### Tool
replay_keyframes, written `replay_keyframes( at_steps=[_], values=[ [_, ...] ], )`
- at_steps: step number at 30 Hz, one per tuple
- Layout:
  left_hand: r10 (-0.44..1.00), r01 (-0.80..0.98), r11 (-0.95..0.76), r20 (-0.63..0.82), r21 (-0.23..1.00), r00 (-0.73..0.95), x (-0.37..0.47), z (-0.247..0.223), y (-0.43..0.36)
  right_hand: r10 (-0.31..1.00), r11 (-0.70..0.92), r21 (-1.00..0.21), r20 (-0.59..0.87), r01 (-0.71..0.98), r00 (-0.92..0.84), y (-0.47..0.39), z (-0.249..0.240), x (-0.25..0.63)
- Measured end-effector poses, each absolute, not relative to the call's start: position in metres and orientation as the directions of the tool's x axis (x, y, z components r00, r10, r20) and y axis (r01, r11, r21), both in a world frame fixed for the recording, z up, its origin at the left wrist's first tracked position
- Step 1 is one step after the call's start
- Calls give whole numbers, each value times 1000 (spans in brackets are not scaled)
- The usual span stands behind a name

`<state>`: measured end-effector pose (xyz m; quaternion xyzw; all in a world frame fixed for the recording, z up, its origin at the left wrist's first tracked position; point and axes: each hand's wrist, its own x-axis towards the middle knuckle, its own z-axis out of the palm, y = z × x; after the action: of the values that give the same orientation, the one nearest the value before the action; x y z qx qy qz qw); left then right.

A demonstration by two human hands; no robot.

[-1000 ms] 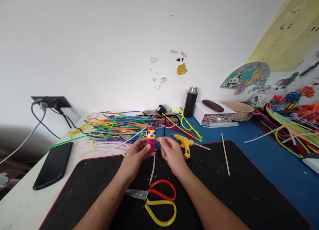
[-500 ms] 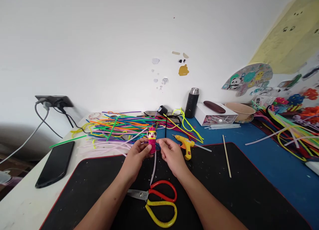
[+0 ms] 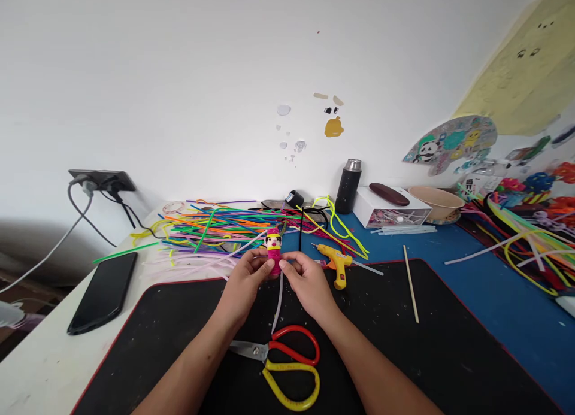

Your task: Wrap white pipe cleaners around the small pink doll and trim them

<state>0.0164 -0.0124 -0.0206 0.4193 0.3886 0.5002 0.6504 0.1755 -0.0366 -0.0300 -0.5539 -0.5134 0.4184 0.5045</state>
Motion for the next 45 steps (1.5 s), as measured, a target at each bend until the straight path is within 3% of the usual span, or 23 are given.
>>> replay_keyframes(
  at_steps=[27, 45],
  values=[
    [973, -251, 121, -65, 960, 222, 16, -16, -14, 986, 61, -959, 101, 278, 133, -37, -25, 177],
    [980, -93, 26, -7, 995, 198, 12, -28, -10, 984, 84, -895, 144, 438, 106, -37, -28, 180]
  ],
)
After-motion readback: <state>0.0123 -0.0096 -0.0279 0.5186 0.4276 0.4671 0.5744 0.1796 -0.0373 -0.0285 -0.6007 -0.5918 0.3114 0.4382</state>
